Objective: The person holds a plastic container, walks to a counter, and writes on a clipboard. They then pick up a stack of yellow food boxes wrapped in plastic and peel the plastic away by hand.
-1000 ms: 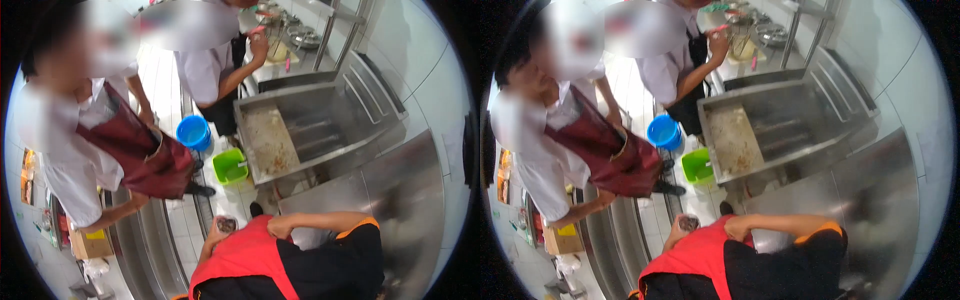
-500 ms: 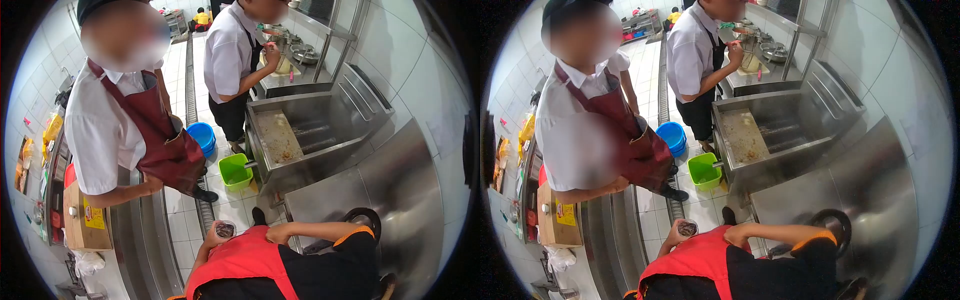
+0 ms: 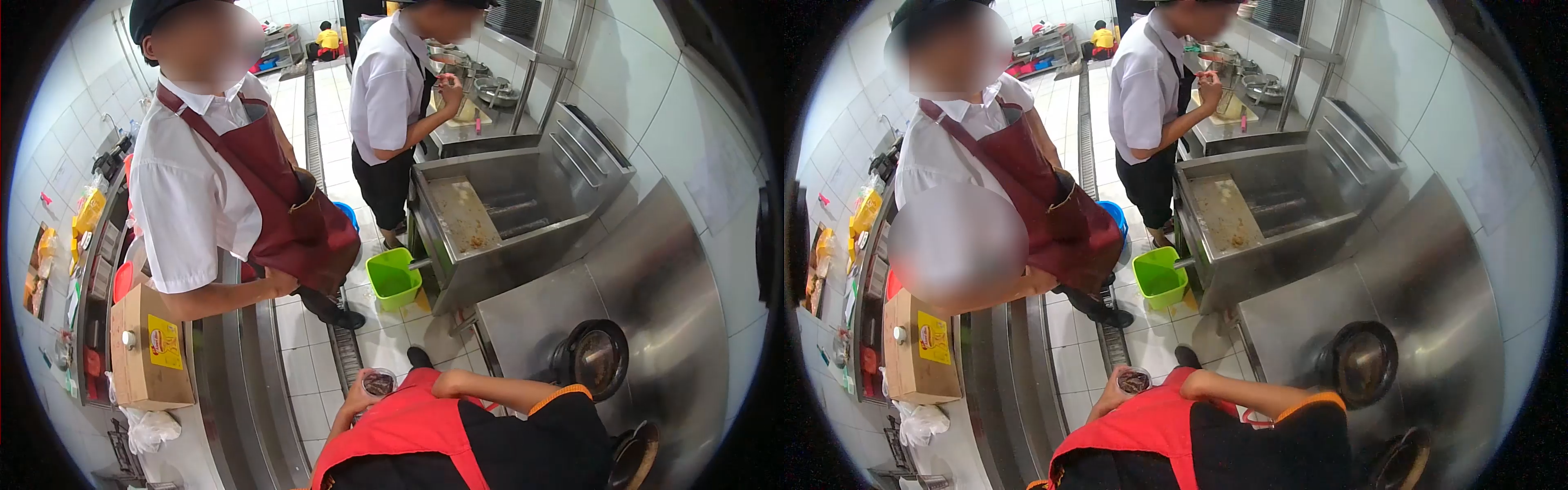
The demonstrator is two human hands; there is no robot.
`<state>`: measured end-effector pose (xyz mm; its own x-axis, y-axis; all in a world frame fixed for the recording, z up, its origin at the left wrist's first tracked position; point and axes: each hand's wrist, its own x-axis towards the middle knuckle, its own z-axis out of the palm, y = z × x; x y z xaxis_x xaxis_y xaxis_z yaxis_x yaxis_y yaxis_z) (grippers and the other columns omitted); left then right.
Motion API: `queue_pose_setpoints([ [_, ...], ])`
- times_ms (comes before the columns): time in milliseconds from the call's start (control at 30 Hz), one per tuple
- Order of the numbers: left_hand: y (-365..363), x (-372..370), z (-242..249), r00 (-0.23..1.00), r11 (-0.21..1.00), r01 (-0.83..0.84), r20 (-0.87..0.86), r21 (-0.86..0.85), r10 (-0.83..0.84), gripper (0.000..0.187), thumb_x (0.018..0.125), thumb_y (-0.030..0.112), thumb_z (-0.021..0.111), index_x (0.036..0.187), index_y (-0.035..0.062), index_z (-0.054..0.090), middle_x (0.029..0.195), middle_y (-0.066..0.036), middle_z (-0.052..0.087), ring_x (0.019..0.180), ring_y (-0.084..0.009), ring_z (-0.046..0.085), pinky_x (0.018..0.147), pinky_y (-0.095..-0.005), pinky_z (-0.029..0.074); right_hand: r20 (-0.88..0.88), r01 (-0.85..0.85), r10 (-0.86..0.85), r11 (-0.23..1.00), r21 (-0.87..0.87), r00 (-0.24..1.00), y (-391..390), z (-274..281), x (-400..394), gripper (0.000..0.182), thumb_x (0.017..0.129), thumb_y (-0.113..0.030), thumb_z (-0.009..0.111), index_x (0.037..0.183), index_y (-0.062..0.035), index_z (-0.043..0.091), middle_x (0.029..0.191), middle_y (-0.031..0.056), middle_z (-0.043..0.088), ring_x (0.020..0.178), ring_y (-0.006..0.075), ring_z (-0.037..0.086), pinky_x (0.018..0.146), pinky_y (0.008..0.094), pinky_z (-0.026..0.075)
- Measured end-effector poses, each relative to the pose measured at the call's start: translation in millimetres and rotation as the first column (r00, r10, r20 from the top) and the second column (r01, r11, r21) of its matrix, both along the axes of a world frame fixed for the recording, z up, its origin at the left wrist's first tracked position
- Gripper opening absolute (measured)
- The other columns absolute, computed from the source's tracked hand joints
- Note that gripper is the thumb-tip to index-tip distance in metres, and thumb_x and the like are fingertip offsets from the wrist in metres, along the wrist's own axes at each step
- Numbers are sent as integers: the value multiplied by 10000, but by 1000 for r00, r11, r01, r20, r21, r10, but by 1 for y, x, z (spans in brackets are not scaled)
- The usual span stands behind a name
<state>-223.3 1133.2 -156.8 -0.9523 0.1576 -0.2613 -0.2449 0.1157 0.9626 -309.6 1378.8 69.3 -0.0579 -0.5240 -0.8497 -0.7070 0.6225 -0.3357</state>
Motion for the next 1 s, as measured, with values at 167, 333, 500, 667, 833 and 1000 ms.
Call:
queue_pose_setpoints([
  [167,0,5,21,1000,998,-29,3,-57,29,869,525,220,907,1229,69,420,1159,-124,580,1106,-221,554,973,-344,425,40,-104,103,994,24,994,-2,-70,-3,309,702,-194,631,955,-38,716,941,178,695,895,340,669,725,447,526],
  [333,0,1,30,994,994,-101,42,41,100,892,517,232,912,1241,69,417,1160,-120,579,1108,-228,552,972,-351,427,-37,-65,64,997,-38,997,-6,-67,-15,313,710,-219,629,960,-52,717,969,174,692,907,339,667,724,452,524],
  [500,-9,-8,8,989,988,-145,-10,-53,145,911,502,216,921,1245,61,417,1161,-118,568,1108,-225,551,979,-359,427,-22,-207,206,977,-58,978,-26,-34,-45,314,697,-217,646,965,-70,717,981,158,694,898,324,671,725,453,522],
  [667,-7,-24,7,981,981,-193,-1,4,193,912,495,208,924,1241,55,422,1168,-129,569,1113,-226,552,981,-361,429,0,-192,193,980,44,981,-31,-42,-64,276,621,-92,692,893,-103,740,933,116,708,821,324,666,683,432,521],
  [833,-4,-34,10,981,981,-193,23,-24,194,909,484,207,926,1230,56,429,1175,-134,568,1118,-235,553,983,-365,429,14,-297,296,955,24,955,-27,-39,-79,302,696,-228,658,955,-83,717,967,131,703,867,305,676,696,433,521],
  [1000,-4,-40,3,985,985,-169,37,-28,170,915,470,218,927,1223,61,432,1180,-136,568,1128,-242,551,982,-374,431,-4,-322,322,946,-26,947,-24,-36,-85,318,708,-238,660,984,-89,712,977,124,705,883,301,675,708,438,521],
])
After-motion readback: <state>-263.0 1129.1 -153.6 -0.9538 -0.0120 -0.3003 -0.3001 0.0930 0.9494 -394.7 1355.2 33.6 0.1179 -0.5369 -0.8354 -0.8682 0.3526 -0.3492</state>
